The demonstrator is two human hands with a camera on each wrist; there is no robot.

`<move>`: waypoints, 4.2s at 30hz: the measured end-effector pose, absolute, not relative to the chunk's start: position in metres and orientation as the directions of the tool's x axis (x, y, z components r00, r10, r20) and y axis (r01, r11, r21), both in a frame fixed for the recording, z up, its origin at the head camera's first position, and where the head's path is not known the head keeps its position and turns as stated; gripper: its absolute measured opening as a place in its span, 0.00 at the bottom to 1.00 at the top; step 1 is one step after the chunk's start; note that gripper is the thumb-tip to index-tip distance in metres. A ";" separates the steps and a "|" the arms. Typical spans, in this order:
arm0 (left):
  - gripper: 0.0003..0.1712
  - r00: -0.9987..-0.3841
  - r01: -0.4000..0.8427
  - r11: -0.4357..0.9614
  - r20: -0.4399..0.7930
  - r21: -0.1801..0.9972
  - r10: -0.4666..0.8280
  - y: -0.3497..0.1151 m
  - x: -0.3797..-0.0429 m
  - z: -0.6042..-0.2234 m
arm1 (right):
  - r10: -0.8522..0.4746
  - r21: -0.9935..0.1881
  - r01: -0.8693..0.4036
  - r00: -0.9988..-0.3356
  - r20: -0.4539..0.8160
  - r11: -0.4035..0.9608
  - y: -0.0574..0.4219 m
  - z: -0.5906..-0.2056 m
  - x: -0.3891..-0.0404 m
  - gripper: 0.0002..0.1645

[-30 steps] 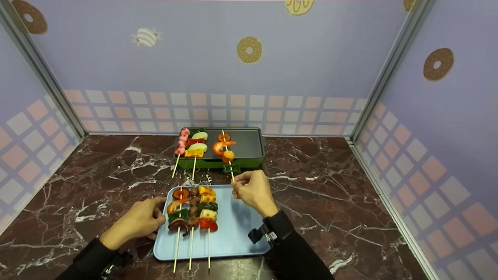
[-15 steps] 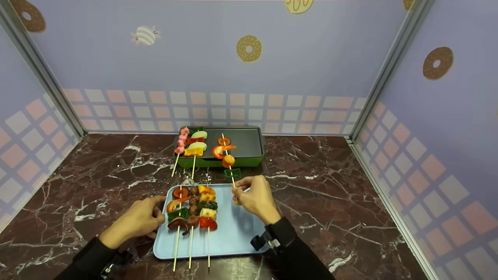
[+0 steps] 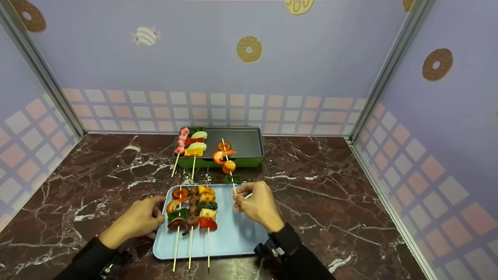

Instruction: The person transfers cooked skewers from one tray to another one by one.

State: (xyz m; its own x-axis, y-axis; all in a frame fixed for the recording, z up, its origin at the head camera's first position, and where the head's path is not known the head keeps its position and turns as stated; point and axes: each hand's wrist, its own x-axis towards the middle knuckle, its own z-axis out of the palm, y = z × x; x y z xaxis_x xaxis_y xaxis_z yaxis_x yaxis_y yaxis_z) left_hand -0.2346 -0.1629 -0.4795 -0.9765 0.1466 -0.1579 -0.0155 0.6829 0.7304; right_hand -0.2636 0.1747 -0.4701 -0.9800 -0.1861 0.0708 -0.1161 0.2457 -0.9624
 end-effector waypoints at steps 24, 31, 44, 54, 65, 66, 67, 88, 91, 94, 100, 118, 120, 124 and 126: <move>0.44 -0.977 -0.017 0.687 -0.160 0.726 0.144 -0.164 -0.235 -0.480 | -0.256 -0.973 -0.042 -0.967 -0.018 0.226 0.182 -0.476 -0.223 0.12; 0.43 -0.976 -0.004 0.691 -0.153 0.722 0.155 -0.164 -0.235 -0.479 | -0.275 -0.974 -0.033 -0.961 -0.031 0.223 0.187 -0.482 -0.210 0.13; 0.43 -0.976 -0.003 0.686 -0.150 0.727 0.155 -0.163 -0.234 -0.479 | -0.333 -0.970 -0.040 -0.942 -0.044 0.242 0.186 -0.489 -0.191 0.12; 0.43 -0.976 -0.015 0.682 -0.158 0.732 0.148 -0.163 -0.234 -0.479 | -0.359 -0.976 0.006 -0.929 -0.085 0.217 0.185 -0.492 -0.183 0.11; 0.43 -0.976 0.003 0.681 -0.147 0.732 0.163 -0.164 -0.234 -0.478 | -0.370 -0.975 0.038 -0.921 -0.119 0.219 0.182 -0.493 -0.174 0.10; 0.43 -0.976 0.005 0.681 -0.146 0.732 0.164 -0.164 -0.234 -0.479 | -0.374 -0.976 0.041 -0.919 -0.121 0.215 0.181 -0.493 -0.173 0.09; 0.42 -0.976 0.005 0.679 -0.144 0.734 0.163 -0.164 -0.233 -0.478 | -0.380 -0.976 0.045 -0.917 -0.125 0.212 0.181 -0.494 -0.173 0.09; 0.43 -0.977 -0.023 0.697 -0.163 0.717 0.136 -0.164 -0.235 -0.479 | -0.396 -0.974 0.122 -0.898 -0.190 0.191 0.174 -0.499 -0.170 0.11; 0.44 -0.976 -0.028 0.690 -0.170 0.723 0.138 -0.163 -0.235 -0.479 | -0.396 -0.969 0.102 -0.899 -0.186 0.224 0.175 -0.498 -0.169 0.11; 0.43 -0.976 -0.023 0.687 -0.164 0.726 0.141 -0.163 -0.236 -0.478 | -0.392 -0.963 0.082 -0.902 -0.182 0.257 0.175 -0.497 -0.169 0.10; 0.43 -0.976 -0.023 0.686 -0.165 0.727 0.142 -0.164 -0.235 -0.478 | -0.379 -0.956 0.071 -0.908 -0.180 0.286 0.176 -0.496 -0.169 0.12; 0.43 -0.975 -0.024 0.688 -0.171 0.725 0.145 -0.163 -0.234 -0.478 | -0.374 -0.939 0.037 -0.912 -0.171 0.342 0.180 -0.494 -0.172 0.17; 0.43 -0.976 -0.019 0.689 -0.163 0.725 0.145 -0.163 -0.233 -0.478 | -0.374 -0.940 0.031 -0.913 -0.165 0.339 0.180 -0.493 -0.173 0.17; 0.43 -0.977 -0.021 0.685 -0.160 0.728 0.141 -0.162 -0.233 -0.476 | -0.366 -0.942 0.007 -0.920 -0.137 0.335 0.182 -0.490 -0.176 0.18; 0.43 -0.977 -0.025 0.686 -0.163 0.727 0.137 -0.162 -0.233 -0.476 | -0.364 -0.940 -0.006 -0.923 -0.125 0.340 0.183 -0.489 -0.179 0.18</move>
State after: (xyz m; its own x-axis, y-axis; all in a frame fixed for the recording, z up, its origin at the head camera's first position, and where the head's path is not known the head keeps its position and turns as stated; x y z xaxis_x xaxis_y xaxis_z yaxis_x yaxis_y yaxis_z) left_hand -0.2334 -0.1616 -0.4760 -0.9771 0.1371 -0.1625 -0.0247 0.6860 0.7272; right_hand -0.1785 0.1830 -0.4888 -0.9230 -0.3640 -0.1252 -0.0065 0.3399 -0.9405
